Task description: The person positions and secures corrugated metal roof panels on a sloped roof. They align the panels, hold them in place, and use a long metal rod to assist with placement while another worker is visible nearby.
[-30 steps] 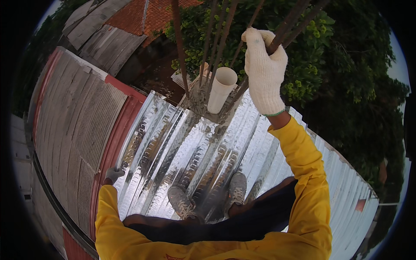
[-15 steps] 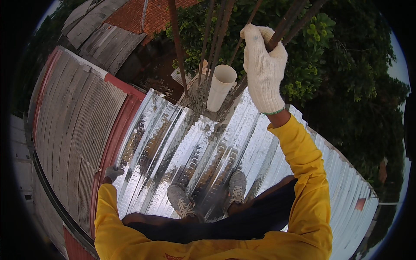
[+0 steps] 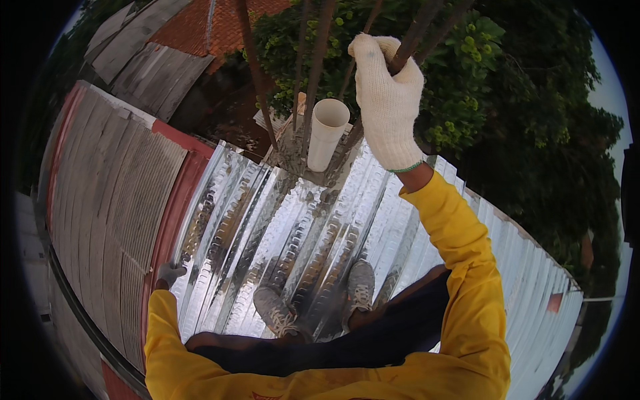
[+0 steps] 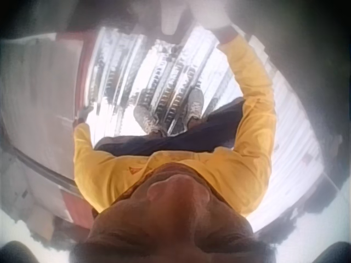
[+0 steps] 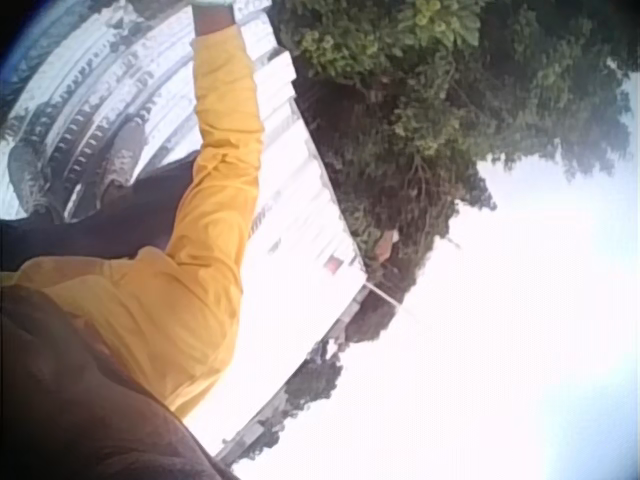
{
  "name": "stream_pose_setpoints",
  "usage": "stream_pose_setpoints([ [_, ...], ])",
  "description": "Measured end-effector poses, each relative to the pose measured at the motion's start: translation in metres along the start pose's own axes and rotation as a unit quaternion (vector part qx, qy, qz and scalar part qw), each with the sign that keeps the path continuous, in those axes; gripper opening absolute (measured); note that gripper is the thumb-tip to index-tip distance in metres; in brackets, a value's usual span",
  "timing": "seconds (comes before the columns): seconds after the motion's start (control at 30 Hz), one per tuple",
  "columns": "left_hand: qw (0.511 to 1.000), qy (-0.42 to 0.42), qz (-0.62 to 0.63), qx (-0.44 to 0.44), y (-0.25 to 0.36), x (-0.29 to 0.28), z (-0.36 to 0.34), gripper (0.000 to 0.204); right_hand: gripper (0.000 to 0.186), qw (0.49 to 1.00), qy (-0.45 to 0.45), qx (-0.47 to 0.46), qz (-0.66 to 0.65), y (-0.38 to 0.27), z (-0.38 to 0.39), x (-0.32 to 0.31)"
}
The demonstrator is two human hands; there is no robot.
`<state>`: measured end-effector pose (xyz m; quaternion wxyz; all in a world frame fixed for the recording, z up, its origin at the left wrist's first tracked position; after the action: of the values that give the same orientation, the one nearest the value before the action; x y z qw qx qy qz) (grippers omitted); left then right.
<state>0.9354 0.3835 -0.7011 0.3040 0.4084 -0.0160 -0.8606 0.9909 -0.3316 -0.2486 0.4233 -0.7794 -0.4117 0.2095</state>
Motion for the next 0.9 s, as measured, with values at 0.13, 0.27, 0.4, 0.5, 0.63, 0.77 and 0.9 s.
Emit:
stream_pose_setpoints([
  [0.13, 1.000, 0.000, 0.003, 0.003, 0.001, -0.001, -0.001, 0.038, 0.028, 1.000, 0.010, -0.003, 0.001, 0.002, -0.001, 0.000],
  [0.27, 1.000, -0.003, 0.015, -0.001, 0.005, 0.005, 0.000, 0.033, 0.028, 1.000, 0.005, -0.004, 0.010, 0.001, 0.000, -0.002],
  [0.4, 0.999, -0.007, 0.032, -0.005, -0.008, 0.000, -0.003, 0.031, 0.028, 1.000, 0.000, -0.003, 0.008, 0.001, 0.000, 0.001],
  [0.5, 1.000, -0.001, 0.015, -0.012, -0.018, -0.007, -0.007, 0.031, 0.028, 1.000, 0.004, -0.004, 0.000, 0.001, 0.000, 0.003],
  [0.63, 1.000, -0.018, 0.023, 0.009, -0.004, 0.008, -0.012, 0.029, 0.028, 1.000, -0.001, -0.017, 0.015, 0.002, 0.001, -0.003],
  [0.77, 0.995, -0.014, 0.099, 0.021, -0.024, -0.002, -0.019, 0.023, 0.028, 1.000, -0.012, -0.001, 0.000, -0.008, -0.001, -0.001],
  [0.9, 0.994, -0.031, 0.101, 0.022, -0.012, 0.016, -0.023, 0.022, 0.030, 0.999, 0.003, -0.038, -0.007, -0.005, -0.001, 0.000],
])
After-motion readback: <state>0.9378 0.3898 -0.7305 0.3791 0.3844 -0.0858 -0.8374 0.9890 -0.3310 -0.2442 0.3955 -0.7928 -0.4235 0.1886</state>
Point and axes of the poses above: each hand's wrist, its own z-axis away from the middle knuckle, its own x-axis out of the palm, y = z × x, the point moved 3 cm from there along -z, towards the middle knuckle, and after that the axes turned 11 degrees about -x, right-handed, at the moved point
